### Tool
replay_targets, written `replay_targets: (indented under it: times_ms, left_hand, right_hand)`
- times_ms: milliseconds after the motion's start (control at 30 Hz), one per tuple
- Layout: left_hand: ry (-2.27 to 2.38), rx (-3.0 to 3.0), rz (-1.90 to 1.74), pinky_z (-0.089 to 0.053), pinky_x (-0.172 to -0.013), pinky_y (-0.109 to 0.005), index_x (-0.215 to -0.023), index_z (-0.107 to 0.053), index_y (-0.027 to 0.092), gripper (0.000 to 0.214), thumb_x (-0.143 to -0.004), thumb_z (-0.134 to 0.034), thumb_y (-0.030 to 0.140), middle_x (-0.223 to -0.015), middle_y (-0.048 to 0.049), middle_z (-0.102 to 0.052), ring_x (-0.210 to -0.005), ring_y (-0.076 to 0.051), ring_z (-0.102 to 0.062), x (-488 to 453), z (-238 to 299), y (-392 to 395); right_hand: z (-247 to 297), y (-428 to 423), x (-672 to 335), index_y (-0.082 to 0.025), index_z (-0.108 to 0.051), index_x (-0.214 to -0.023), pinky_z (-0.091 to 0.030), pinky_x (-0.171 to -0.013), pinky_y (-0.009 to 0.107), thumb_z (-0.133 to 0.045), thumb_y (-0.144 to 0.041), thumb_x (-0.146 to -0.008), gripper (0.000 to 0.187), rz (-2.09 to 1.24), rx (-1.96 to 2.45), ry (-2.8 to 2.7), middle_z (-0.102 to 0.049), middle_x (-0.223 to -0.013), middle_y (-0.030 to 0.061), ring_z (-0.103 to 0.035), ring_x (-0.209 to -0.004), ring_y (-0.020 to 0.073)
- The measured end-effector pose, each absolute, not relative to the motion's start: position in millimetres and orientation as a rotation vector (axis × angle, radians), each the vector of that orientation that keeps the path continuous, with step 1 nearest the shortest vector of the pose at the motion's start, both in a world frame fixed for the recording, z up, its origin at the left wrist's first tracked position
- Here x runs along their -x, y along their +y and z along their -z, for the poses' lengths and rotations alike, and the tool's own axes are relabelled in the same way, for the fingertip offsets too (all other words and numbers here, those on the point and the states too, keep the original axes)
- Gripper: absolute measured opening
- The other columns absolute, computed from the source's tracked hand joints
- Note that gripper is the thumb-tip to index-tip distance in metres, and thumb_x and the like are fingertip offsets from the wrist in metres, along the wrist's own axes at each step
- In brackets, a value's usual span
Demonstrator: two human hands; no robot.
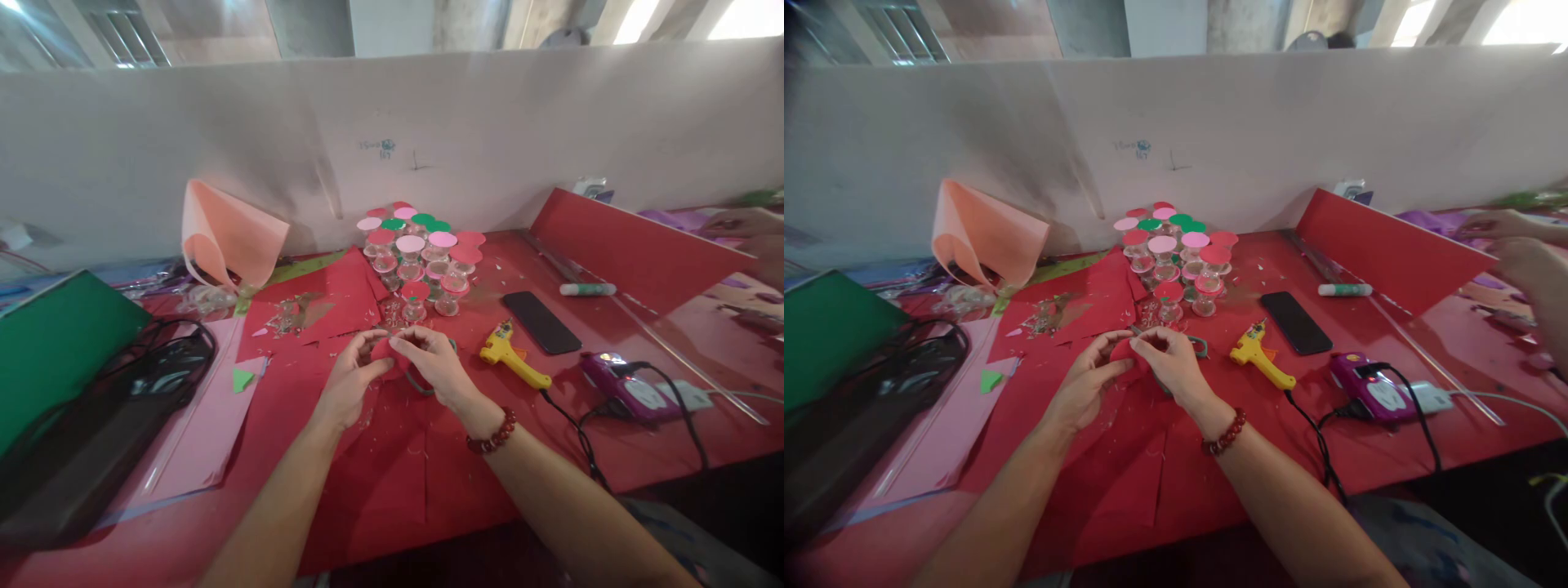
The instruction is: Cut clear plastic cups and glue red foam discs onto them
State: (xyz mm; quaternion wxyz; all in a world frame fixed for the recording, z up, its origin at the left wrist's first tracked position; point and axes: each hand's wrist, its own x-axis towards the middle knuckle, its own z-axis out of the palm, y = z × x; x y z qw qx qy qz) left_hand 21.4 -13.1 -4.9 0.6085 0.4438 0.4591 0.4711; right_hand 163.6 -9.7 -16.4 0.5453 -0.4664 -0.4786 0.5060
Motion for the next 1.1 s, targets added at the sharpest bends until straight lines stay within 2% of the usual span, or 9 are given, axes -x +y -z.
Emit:
replay_targets:
  times_ms: [133,300,500,633,767,867,1033,1100]
  left_hand:
    - [1.066,-1.037,-1.070,-0.044,-0.079,-0.027,-0.101,-0.066,0.023,0.044,-0.059,-0.074,0.015,-0.108,-0.0049,-0.064,-0.096,-0.017,-0.058,-20.3,6.3,-12.2]
    - [1.024,-0.968,-1.074,-0.045,-0.075,-0.025,-0.102,-0.065,0.021,0.045,-0.059,-0.075,0.014,-0.100,-0.0030,-0.065,-0.083,-0.013,-0.059,-18.0,4.0,-10.1]
    - [1.018,-0.937,-1.090,-0.045,-0.071,-0.023,-0.104,-0.063,0.020,0.045,-0.061,-0.075,0.016,-0.097,-0.0020,-0.065,-0.078,-0.012,-0.059,-15.5,4.6,-8.3]
    - [1.009,-0.914,-1.109,-0.046,-0.070,-0.024,-0.103,-0.064,0.019,0.045,-0.060,-0.076,0.015,-0.094,-0.0021,-0.066,-0.077,-0.012,-0.060,-14.6,5.0,-6.7]
    - [0.980,-0.874,-1.124,-0.047,-0.070,-0.023,-0.103,-0.064,0.019,0.046,-0.060,-0.077,0.015,-0.094,-0.0011,-0.066,-0.074,-0.010,-0.060,-14.1,3.9,-6.2]
    - [0.960,-0.833,-1.145,-0.048,-0.073,-0.024,-0.102,-0.064,0.018,0.045,-0.059,-0.078,0.015,-0.095,-0.0021,-0.067,-0.078,-0.012,-0.062,-13.6,3.7,-5.8]
    - [0.932,-0.829,-1.151,-0.048,-0.068,-0.021,-0.104,-0.064,0.018,0.046,-0.060,-0.077,0.012,-0.092,-0.0001,-0.067,-0.073,-0.010,-0.062,-11.7,5.3,-4.7]
    - [0.926,-0.823,-1.158,-0.048,-0.069,-0.021,-0.104,-0.064,0.018,0.046,-0.061,-0.077,0.012,-0.094,-0.0005,-0.067,-0.074,-0.010,-0.062,-11.4,5.2,-4.3]
  right_hand:
    - [16.1,-8.0,-167.0,-0.018,-0.067,-0.071,-0.042,-0.065,0.025,-0.073,-0.039,-0.066,0.023,-1.385,1.070,-0.997,-0.064,-0.070,-0.0011,-0.054,-0.066,0.0117]
    - [12.0,-7.7,-170.8,-0.018,-0.067,-0.072,-0.043,-0.062,0.024,-0.075,-0.043,-0.063,0.028,-1.559,1.044,-0.799,-0.065,-0.071,-0.0009,-0.056,-0.062,0.0105]
    - [10.8,-9.6,-168.5,-0.017,-0.064,-0.070,-0.044,-0.062,0.024,-0.080,-0.039,-0.061,0.028,-1.513,0.996,-0.856,-0.061,-0.065,-0.0032,-0.054,-0.058,0.0087]
    - [12.3,-9.1,-168.7,-0.017,-0.064,-0.073,-0.046,-0.063,0.025,-0.076,-0.046,-0.066,0.032,-1.567,0.977,-0.803,-0.063,-0.068,-0.0013,-0.057,-0.060,0.0103]
    - [14.2,-8.6,-168.4,-0.016,-0.064,-0.075,-0.046,-0.065,0.025,-0.083,-0.044,-0.060,0.036,-1.496,0.953,-0.895,-0.062,-0.068,-0.0021,-0.056,-0.061,0.0092]
    - [15.3,-8.3,-167.7,-0.017,-0.063,-0.074,-0.048,-0.068,0.027,-0.079,-0.051,-0.062,0.040,-1.552,0.916,-0.810,-0.064,-0.069,-0.0005,-0.059,-0.063,0.0112]
    - [15.8,-9.0,-167.1,-0.017,-0.066,-0.075,-0.046,-0.066,0.025,-0.084,-0.042,-0.059,0.034,-1.504,0.900,-0.899,-0.064,-0.069,-0.0015,-0.056,-0.062,0.0090]
    - [15.2,-9.6,-167.3,-0.017,-0.066,-0.074,-0.047,-0.067,0.026,-0.082,-0.044,-0.062,0.034,-1.522,0.880,-0.878,-0.064,-0.068,-0.0009,-0.057,-0.062,0.0101]
